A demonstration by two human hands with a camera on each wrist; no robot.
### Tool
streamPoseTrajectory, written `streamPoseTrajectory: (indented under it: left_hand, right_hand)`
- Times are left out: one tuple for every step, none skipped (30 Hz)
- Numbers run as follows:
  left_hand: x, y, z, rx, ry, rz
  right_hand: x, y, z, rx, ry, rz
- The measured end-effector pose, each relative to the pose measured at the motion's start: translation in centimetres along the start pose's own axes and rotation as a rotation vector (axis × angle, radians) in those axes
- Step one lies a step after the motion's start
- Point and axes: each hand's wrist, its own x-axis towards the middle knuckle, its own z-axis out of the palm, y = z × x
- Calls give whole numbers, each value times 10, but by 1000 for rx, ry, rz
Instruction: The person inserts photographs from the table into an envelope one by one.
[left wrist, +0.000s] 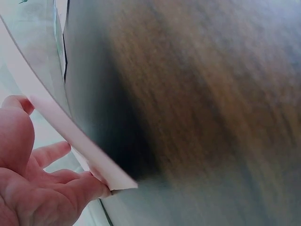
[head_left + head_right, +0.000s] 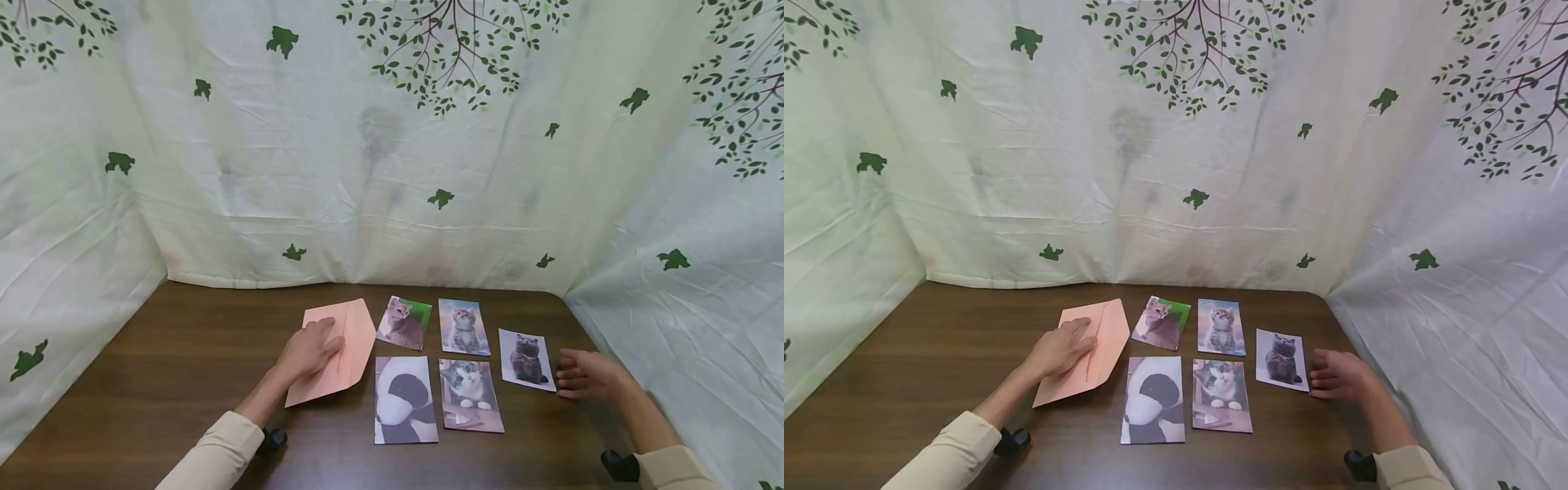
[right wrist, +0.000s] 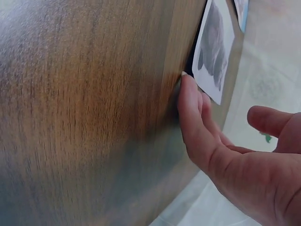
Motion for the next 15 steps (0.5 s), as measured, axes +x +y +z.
streamPoseTrajectory:
  left_hand:
    - [0,0,0,-2,-1,-3]
    - [-1,0,-1,-3,-2,-5]
    - [-1,1,-1,-5,-2,-9]
    - [-1,1,-1,-7,-3,-11]
    - [-2,1,-1,-10,-4,-14]
    - [-2,1,-1,-11,-5,-16]
    - [-2,1,-1,-12,-7,-18]
    - [-2,1,-1,-11,-9,-19]
    - [-1,1,-1,-11,-11,-19]
    - [-1,1,-1,-12,-12,-20]
    - [-1,1,-1,-12,-11,-17]
    - [0,1,-1,-13,-12,-18]
    - [0,1,-2,-14,-12,-19]
    - [0,1,-2,-15,-12,-20]
    - [0,2,-2,-15,-10,-19]
  right_hand:
    - [0,0,1,8,-1,6]
    - [0,0,1,13,-4,10]
    - [0,1,2,21,-2,15]
    - [0,1,2,26,-5,16]
    - [0,1,3,33,-6,19]
    - [0,1,3,38,-4,22]
    - [0,0,3,45,-4,25]
    - [1,0,3,51,-5,28]
    - [1,0,3,58,-5,30]
    - [2,0,3,63,-6,30]
    - [2,0,3,67,-7,30]
    - [3,0,3,71,-7,30]
    - [3,0,3,76,-8,30]
    - [4,0,3,84,-10,29]
    - [4,0,3,87,-12,28]
